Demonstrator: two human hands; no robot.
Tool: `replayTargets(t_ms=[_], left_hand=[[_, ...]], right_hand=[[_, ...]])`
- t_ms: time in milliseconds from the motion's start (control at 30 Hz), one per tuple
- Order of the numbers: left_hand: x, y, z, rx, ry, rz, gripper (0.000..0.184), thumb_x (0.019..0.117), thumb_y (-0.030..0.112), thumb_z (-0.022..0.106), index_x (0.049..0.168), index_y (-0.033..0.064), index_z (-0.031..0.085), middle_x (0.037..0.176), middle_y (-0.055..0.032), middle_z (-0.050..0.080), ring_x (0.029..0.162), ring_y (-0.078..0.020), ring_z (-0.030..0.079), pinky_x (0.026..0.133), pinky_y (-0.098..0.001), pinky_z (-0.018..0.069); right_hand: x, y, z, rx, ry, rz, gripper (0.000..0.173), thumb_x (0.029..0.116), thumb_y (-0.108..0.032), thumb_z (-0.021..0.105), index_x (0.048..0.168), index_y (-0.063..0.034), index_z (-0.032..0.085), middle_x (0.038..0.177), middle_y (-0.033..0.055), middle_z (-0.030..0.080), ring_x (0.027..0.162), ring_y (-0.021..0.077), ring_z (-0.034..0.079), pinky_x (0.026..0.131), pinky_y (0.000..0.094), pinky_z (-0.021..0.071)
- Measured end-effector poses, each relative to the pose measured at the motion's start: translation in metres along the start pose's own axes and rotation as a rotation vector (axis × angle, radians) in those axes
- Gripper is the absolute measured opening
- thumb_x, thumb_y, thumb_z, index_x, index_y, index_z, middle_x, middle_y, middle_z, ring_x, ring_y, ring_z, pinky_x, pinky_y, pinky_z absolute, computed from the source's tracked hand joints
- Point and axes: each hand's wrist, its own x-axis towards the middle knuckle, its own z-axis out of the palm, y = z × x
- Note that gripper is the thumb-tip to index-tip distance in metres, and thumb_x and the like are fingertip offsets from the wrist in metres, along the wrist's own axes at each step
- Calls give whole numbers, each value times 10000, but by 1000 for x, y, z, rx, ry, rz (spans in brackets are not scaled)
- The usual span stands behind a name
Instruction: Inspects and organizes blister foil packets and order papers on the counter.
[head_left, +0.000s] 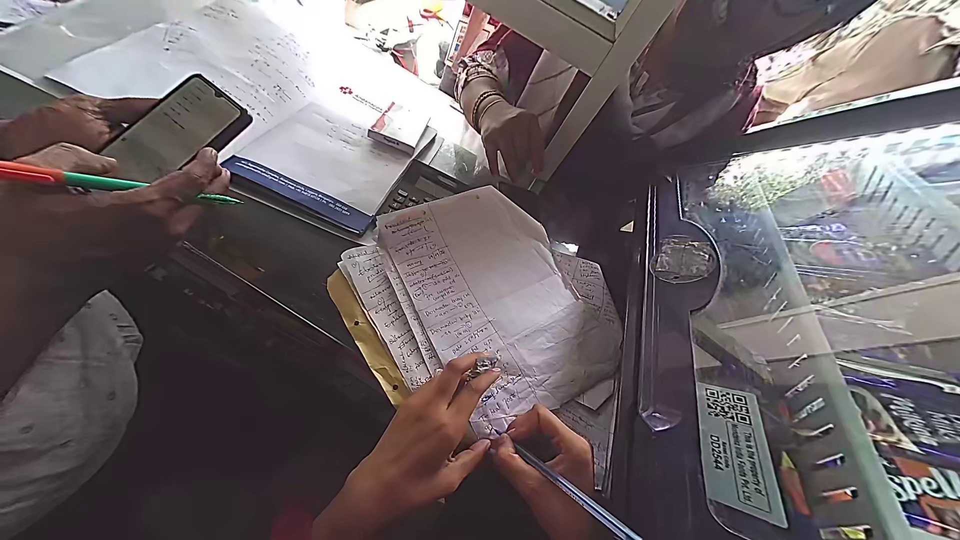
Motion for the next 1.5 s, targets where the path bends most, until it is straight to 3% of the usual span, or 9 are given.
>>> replayTargets(t_ms=[267, 433, 867, 1067, 1500], left_hand=[[0, -1, 0, -10, -2, 4, 662, 792, 262, 781, 1384, 35, 591, 1418, -222, 542, 1118, -267, 650, 855, -323, 565], [0, -1, 0, -7, -4, 5, 655, 791, 261, 773, 1379, 34, 595, 1414, -221, 546, 1125, -268, 645, 863, -323, 561], [0, 1, 2, 15, 22, -16, 596, 849, 291, 724, 1375, 37, 603, 1396, -222, 560, 1077, -268, 660, 854, -332, 562], [0, 1, 1, 17, 13, -12, 589, 859, 289, 723, 1381, 46, 596, 1410, -214, 550, 1123, -259, 644, 870, -310, 554], [0, 0, 4, 26, 31, -9, 593, 851, 311, 727, 1368, 47, 612, 1384, -218, 562, 1041, -234, 660, 833, -295, 558]], right_hand=[[-1, 0, 2, 9, 52, 21, 109, 698, -64, 741, 744, -91, 646, 684, -64, 672, 577, -64, 605, 519, 98, 500], [2, -3, 2, -78, 29, 3, 102, 686, -65, 732, 717, -82, 637, 642, -63, 635, 541, -80, 559, 488, 77, 451], [1, 2, -1, -2, 8, 39, 106, 696, -72, 746, 721, -98, 646, 638, -74, 640, 523, -70, 557, 477, 93, 455], [1, 5, -1, -22, 30, 21, 107, 693, -82, 747, 735, -96, 649, 670, -72, 653, 576, -79, 579, 521, 81, 470], [1, 4, -1, -37, 66, 11, 113, 682, -78, 745, 712, -86, 636, 653, -68, 639, 568, -82, 565, 518, 78, 452]])
